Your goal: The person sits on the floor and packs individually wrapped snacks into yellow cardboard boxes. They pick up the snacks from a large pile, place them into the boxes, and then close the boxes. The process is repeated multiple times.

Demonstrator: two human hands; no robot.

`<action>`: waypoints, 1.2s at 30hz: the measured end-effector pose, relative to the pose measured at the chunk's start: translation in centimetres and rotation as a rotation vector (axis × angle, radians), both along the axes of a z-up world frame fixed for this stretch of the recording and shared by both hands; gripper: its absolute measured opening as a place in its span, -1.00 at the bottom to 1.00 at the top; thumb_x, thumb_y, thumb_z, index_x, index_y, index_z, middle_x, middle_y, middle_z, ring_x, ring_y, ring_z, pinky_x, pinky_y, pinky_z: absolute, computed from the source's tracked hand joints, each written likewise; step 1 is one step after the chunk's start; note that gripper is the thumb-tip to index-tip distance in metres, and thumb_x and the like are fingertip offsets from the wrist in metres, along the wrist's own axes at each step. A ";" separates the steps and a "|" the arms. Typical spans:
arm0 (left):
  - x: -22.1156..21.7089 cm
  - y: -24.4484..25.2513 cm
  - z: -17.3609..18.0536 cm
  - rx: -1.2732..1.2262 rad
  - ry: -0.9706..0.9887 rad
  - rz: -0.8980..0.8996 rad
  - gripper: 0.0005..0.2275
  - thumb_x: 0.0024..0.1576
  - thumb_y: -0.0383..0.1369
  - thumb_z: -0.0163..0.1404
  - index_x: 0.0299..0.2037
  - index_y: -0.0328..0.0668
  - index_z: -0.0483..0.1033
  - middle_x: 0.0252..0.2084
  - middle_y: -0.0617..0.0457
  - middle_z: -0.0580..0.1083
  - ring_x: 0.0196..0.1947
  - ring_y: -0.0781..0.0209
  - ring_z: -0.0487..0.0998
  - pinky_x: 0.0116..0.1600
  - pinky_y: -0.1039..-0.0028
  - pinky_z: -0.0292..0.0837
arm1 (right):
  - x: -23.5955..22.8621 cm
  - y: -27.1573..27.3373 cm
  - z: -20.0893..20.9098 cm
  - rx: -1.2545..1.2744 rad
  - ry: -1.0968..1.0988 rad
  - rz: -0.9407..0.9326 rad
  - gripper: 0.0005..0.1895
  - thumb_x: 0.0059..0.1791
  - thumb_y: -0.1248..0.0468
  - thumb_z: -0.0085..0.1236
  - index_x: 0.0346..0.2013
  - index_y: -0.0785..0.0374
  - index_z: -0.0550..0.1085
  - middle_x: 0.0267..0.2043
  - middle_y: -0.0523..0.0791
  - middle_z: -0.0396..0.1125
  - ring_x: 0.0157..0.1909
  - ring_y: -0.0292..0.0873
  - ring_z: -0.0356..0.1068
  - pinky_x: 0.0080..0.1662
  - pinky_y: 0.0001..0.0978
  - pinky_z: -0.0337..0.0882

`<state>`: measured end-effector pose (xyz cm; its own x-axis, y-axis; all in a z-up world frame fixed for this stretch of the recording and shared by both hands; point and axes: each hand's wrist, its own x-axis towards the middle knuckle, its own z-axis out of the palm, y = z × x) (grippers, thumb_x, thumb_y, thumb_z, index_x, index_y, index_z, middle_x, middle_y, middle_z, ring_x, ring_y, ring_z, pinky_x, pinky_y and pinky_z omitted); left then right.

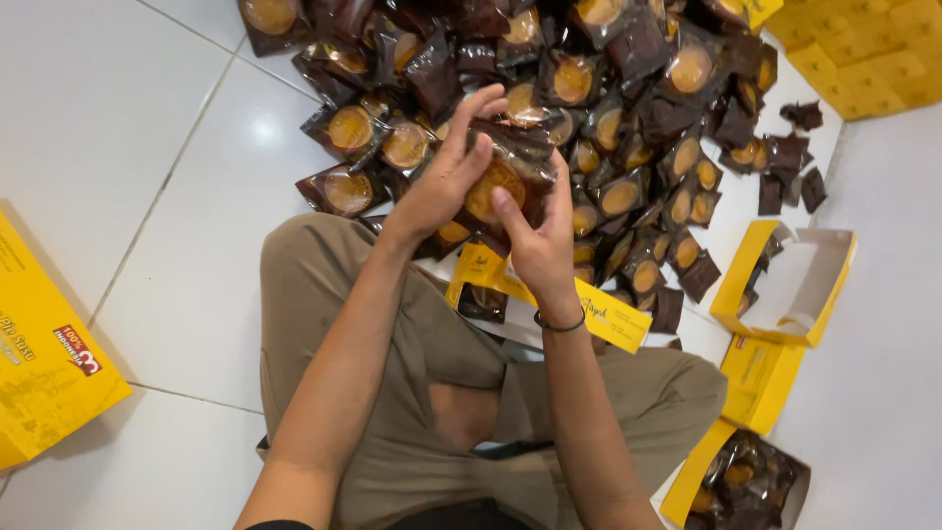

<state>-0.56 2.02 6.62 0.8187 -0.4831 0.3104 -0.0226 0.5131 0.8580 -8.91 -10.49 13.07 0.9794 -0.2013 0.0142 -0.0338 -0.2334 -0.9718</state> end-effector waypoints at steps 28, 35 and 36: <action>-1.6 -1.4 1.0 1.012 -0.064 -0.877 -0.09 -0.27 0.02 0.40 0.39 0.13 0.33 0.25 -0.24 0.47 0.28 -0.28 0.45 0.28 0.07 0.38 | -11.8 -9.7 3.3 -0.241 0.533 0.475 -0.40 0.01 0.20 0.25 0.28 0.44 0.40 -0.04 0.15 0.51 0.01 0.05 0.48 -0.02 -0.09 0.47; -2.0 -1.2 2.0 0.905 -0.022 -0.719 -0.38 0.08 0.11 0.11 0.26 -0.09 0.48 0.19 -0.29 0.51 0.28 -0.30 0.47 0.32 -0.07 0.35 | 0.5 -17.3 -3.2 -1.141 0.120 0.433 -0.29 -0.02 0.28 0.27 0.42 0.24 0.28 0.21 0.12 0.26 0.32 0.29 0.13 0.22 0.14 0.15; -1.8 -1.1 2.1 0.899 0.006 -0.637 -0.46 0.16 0.05 0.06 0.26 -0.07 0.48 0.18 -0.22 0.53 0.28 -0.23 0.48 0.32 -0.06 0.35 | 2.0 -18.1 -4.9 -1.370 0.152 0.557 -0.24 -0.08 0.33 0.24 0.44 0.10 0.30 0.36 0.01 0.19 0.50 0.22 -0.05 0.35 0.12 0.02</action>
